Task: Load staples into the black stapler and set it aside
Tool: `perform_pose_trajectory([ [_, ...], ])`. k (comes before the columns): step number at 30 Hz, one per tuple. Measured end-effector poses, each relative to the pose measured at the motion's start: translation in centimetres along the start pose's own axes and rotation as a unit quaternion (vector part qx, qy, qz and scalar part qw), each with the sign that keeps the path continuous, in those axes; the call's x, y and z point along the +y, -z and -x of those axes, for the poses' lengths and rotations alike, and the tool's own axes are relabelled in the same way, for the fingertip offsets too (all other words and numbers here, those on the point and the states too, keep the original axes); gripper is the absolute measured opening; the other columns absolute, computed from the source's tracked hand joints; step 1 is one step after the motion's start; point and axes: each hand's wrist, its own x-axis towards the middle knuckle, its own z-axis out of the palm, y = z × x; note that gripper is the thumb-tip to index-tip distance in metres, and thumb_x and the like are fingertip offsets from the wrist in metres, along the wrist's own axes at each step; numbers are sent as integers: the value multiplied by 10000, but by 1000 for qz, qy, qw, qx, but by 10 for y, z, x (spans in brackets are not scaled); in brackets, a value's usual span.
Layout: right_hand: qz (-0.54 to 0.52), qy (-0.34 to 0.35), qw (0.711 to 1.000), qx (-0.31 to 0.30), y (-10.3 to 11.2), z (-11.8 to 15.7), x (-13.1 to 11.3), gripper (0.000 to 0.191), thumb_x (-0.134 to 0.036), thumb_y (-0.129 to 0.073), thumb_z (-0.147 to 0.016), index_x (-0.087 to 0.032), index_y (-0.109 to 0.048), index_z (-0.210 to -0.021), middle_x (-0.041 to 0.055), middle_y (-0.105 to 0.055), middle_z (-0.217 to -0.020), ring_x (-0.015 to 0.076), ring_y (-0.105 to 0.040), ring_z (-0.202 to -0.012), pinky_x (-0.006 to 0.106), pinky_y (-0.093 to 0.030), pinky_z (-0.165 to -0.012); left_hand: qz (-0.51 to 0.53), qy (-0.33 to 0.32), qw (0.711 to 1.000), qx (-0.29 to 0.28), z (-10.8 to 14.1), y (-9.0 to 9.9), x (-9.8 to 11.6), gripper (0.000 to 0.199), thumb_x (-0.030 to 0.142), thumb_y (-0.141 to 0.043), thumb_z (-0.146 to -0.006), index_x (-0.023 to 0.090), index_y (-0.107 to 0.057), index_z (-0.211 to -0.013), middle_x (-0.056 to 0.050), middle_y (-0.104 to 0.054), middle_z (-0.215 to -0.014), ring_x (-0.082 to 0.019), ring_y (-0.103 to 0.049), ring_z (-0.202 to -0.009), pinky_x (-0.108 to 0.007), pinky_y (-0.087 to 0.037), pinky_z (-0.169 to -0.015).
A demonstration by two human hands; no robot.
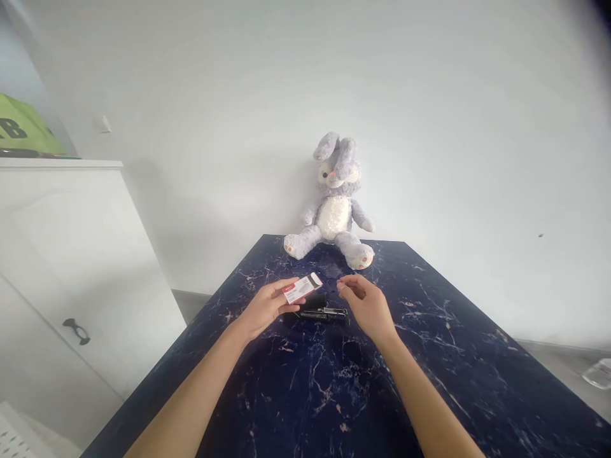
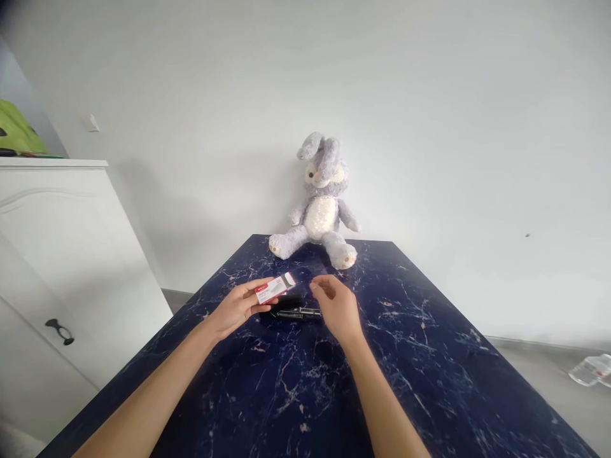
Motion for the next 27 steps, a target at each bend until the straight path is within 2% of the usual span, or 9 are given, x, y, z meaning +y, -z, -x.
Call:
perform_pose_trajectory([
  [3,-140,-4,990,21,-6,2,-5,293,-468,-617,-857,-207,-637,-988,71,-715,-1014,221,-695,-926,341,-562,-844,-57,-5,998,-2,0,-6,-3,440,331,-681,-892,194,-615,-1305,-114,-691,-1197,-225,-683,-983,-408,-555,-933],
  [5,-186,-6,982,36,-10,3,-8,326,-493,-649,-833,-198,-641,-972,67,-714,-1008,222,-687,-932,338,-565,-826,-84,-7,996,-9,-1,-9,-4,449,351,-693,-879,213,-622,-1300,-102,-684,-1207,-219,-678,-971,-399,-564,-903],
  [9,-66,-12,997,44,-14,5,-11,359,-548,-653,-810,-199,-698,-884,48,-742,-869,213,-668,-799,321,-531,-722,-99,-16,994,-34,1,-18,-6,434,361,-702,-866,238,-645,-1278,-90,-682,-1203,-234,-667,-989,-388,-570,-862],
  [12,-16,-20,998,60,-16,8,-11,315,-523,-680,-795,-216,-741,-825,34,-745,-789,211,-650,-726,330,-490,-714,-86,-22,995,-35,2,-25,-9,419,360,-702,-864,246,-657,-1266,-90,-668,-1234,-252,-651,-1027,-390,-567,-856],
  [16,11,4,997,77,-22,13,-11,260,-469,-659,-827,-239,-773,-868,35,-756,-878,209,-669,-777,315,-490,-746,-51,-14,998,-31,1,-28,-14,436,347,-718,-851,242,-654,-1269,-88,-671,-1222,-265,-632,-1057,-394,-554,-857],
  [19,-1,38,997,68,-29,15,-11,270,-442,-615,-868,-251,-777,-969,46,-753,-1016,215,-682,-892,306,-503,-803,1,-4,1000,-16,0,-25,-15,421,331,-715,-857,236,-658,-1263,-91,-665,-1229,-258,-631,-1055,-410,-531,-897],
  [21,-34,15,998,52,-33,15,-9,306,-453,-596,-881,-249,-762,-1037,55,-752,-1057,224,-687,-919,319,-512,-821,43,7,999,-14,1,-23,-14,408,288,-705,-861,231,-659,-1262,-99,-643,-1273,-266,-623,-1089,-415,-517,-923],
  [23,-61,-16,997,55,-36,17,-7,336,-472,-604,-871,-233,-747,-1059,65,-755,-1047,233,-692,-906,333,-515,-821,85,17,995,-40,2,-22,-11,441,202,-694,-844,221,-646,-1282,-107,-628,-1305,-284,-599,-1151,-423,-502,-960],
  [27,-113,-64,989,73,-41,19,-2,348,-500,-640,-831,-199,-744,-969,74,-762,-967,239,-686,-863,335,-518,-800,98,8,991,-89,5,-25,-8,522,122,-693,-816,212,-609,-1324,-101,-601,-1350,-303,-532,-1255,-458,-451,-1047],
])
